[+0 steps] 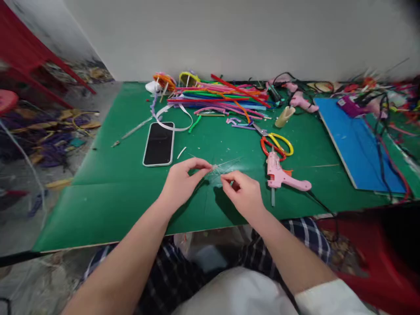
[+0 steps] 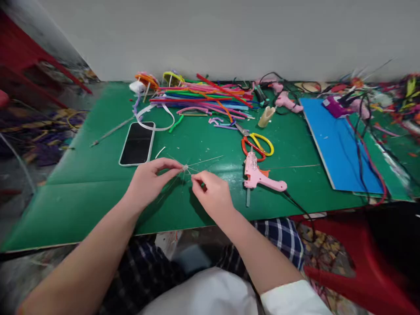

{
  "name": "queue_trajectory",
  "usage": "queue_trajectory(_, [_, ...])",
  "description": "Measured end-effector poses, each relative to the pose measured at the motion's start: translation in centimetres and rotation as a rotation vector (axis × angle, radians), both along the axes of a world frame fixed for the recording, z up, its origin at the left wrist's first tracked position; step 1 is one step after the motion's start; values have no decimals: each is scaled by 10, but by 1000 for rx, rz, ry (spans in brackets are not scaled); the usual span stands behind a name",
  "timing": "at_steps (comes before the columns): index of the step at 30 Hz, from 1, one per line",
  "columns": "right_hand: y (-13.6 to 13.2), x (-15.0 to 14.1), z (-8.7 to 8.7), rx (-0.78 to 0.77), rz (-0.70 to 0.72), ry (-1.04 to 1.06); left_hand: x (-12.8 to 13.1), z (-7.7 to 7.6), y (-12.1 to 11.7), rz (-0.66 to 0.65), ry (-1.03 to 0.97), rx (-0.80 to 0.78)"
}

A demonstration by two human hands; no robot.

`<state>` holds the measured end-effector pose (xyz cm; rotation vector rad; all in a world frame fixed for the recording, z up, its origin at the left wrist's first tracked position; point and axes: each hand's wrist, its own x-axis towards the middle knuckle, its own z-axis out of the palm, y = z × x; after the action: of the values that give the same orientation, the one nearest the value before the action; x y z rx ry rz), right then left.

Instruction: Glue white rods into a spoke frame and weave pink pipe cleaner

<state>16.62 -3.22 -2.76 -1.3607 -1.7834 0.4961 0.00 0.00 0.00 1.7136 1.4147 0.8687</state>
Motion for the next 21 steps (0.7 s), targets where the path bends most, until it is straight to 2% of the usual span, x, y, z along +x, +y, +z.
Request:
queue_trajectory(4, [1, -1, -1, 5, 4, -1, 0, 0, -1, 5, 8, 18])
queue_trajectory(10, [2, 0, 0, 19, 13, 7, 2, -4, -4, -9, -126, 58])
queue_trajectory(13, [2, 1, 2, 8, 13, 15, 2, -4, -5, 6, -133, 66])
queue_trajectory(21, [3, 9, 8, -135, -24, 102, 2, -4, -5, 74, -108, 74])
